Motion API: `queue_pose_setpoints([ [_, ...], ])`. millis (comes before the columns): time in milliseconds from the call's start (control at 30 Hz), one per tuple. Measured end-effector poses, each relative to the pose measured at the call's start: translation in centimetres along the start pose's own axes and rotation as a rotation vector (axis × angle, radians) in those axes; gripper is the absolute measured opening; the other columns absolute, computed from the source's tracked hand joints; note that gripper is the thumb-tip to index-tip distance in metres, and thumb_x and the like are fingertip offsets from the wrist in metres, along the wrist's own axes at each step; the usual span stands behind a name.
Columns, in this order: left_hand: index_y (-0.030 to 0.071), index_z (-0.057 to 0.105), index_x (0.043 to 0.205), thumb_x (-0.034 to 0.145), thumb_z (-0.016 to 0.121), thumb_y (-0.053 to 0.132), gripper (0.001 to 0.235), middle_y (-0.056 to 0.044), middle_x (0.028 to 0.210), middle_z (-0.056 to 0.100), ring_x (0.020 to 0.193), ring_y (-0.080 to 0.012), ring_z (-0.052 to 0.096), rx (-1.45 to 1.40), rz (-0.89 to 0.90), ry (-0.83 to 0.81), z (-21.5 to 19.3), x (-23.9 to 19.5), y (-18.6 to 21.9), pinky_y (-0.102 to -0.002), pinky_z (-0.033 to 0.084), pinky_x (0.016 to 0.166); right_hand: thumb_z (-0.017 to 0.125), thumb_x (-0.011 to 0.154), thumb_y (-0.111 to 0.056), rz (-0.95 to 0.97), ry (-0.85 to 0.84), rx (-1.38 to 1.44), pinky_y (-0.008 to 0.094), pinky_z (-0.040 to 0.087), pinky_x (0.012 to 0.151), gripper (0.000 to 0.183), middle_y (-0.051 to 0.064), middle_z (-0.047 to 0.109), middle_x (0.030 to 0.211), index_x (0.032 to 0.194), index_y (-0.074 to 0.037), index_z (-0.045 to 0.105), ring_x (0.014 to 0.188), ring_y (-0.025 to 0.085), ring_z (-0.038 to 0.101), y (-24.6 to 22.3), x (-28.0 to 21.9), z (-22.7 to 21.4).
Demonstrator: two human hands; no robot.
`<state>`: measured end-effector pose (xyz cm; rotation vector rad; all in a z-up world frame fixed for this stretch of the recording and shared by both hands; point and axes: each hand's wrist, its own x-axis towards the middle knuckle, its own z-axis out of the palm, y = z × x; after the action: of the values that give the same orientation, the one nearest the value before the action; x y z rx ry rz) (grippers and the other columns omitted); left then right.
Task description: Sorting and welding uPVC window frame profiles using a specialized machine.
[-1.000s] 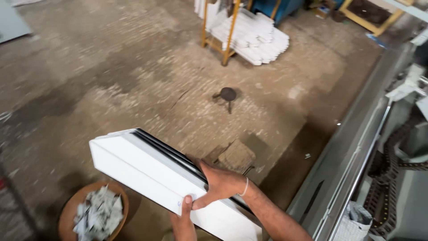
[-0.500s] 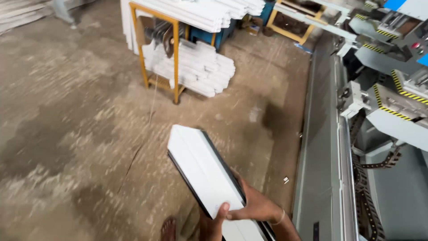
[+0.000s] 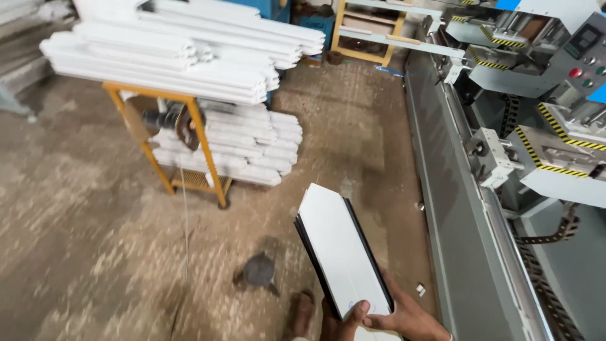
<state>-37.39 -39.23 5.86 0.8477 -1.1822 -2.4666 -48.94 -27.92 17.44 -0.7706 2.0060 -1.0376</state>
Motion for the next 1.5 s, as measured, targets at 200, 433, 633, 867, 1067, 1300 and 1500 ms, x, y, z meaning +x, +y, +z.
queue_pose_setpoints([
  [200, -0.002, 0.043, 0.144, 0.074, 0.082, 0.037, 0.089, -0.023, 0.139, 0.058, 0.127, -0.0339, 0.061, 0.027, 0.18, 0.016, 3.5, 15.5, 6.0, -0.046, 0.051, 0.104, 0.09, 0.057, -0.041, -0.042, -0.011, 0.193, 0.043, 0.042, 0.116, 0.129, 0.023, 0.047, 0.154, 0.16, -0.009, 0.02, 0.145, 0.034, 0.045, -3.2, 15.5, -8.2],
  [433, 0.004, 0.036, 0.149, 0.074, 0.08, 0.036, 0.092, -0.022, 0.141, 0.055, 0.127, -0.0336, 0.058, 0.026, 0.083, 0.159, 9.3, 30.4, 13.7, -0.047, 0.05, 0.104, 0.09, 0.065, -0.038, -0.14, -0.102, -0.016, 0.037, 0.031, 0.121, 0.123, 0.019, 0.041, 0.16, 0.16, -0.004, 0.019, 0.151, 0.027, 0.038, -7.7, 30.1, -18.8],
  [633, 0.001, 0.044, 0.145, 0.072, 0.083, 0.039, 0.092, -0.021, 0.138, 0.06, 0.124, -0.0319, 0.061, -0.093, 0.185, 0.136, 12.7, 45.1, 16.8, -0.044, 0.051, 0.103, 0.09, 0.066, -0.039, -0.151, -0.152, -0.137, 0.038, 0.03, 0.121, 0.123, 0.019, 0.042, 0.159, 0.16, -0.005, 0.018, 0.15, 0.029, 0.038, -10.5, 43.8, -26.8],
  [867, 0.007, 0.044, 0.142, 0.069, 0.085, 0.038, 0.09, -0.015, 0.118, 0.063, 0.104, -0.0255, 0.064, -0.255, 0.195, 0.066, 18.5, 63.0, 26.9, -0.044, 0.056, 0.086, 0.092, 0.067, -0.04, -0.131, -0.134, -0.226, 0.044, 0.028, 0.122, 0.125, 0.021, 0.037, 0.161, 0.16, -0.004, 0.017, 0.153, 0.034, 0.032, -10.7, 62.9, -37.4],
  [1067, -0.008, 0.057, 0.13, 0.079, 0.079, 0.053, 0.083, -0.02, 0.109, 0.066, 0.098, -0.0299, 0.067, -0.104, 0.221, 0.05, 21.2, 73.9, 33.6, -0.044, 0.057, 0.082, 0.087, 0.062, -0.049, 0.007, -0.194, -0.218, 0.045, 0.037, 0.118, 0.131, 0.021, 0.045, 0.156, 0.165, -0.01, 0.017, 0.149, 0.033, 0.042, -17.6, 74.6, -43.6],
  [1300, 0.007, 0.052, 0.139, 0.076, 0.071, 0.063, 0.087, -0.013, 0.13, 0.063, 0.121, -0.0242, 0.062, -0.048, 0.082, 0.274, 21.6, 87.1, 42.8, -0.04, 0.051, 0.1, 0.083, 0.077, -0.053, -0.328, -0.434, -0.305, 0.046, 0.022, 0.124, 0.123, 0.027, 0.02, 0.167, 0.161, 0.001, 0.011, 0.157, 0.036, 0.018, -19.2, 95.1, -49.2],
  [1500, -0.003, 0.033, 0.151, 0.071, 0.07, 0.072, 0.115, -0.028, 0.148, 0.052, 0.136, -0.0383, 0.051, -0.098, 0.267, 0.533, 21.3, 98.3, 49.5, -0.053, 0.044, 0.111, 0.076, 0.081, -0.056, -0.51, -0.659, -0.166, 0.043, 0.021, 0.124, 0.117, 0.023, 0.024, 0.169, 0.162, 0.003, 0.016, 0.157, 0.033, 0.021, -26.4, 109.2, -51.1],
])
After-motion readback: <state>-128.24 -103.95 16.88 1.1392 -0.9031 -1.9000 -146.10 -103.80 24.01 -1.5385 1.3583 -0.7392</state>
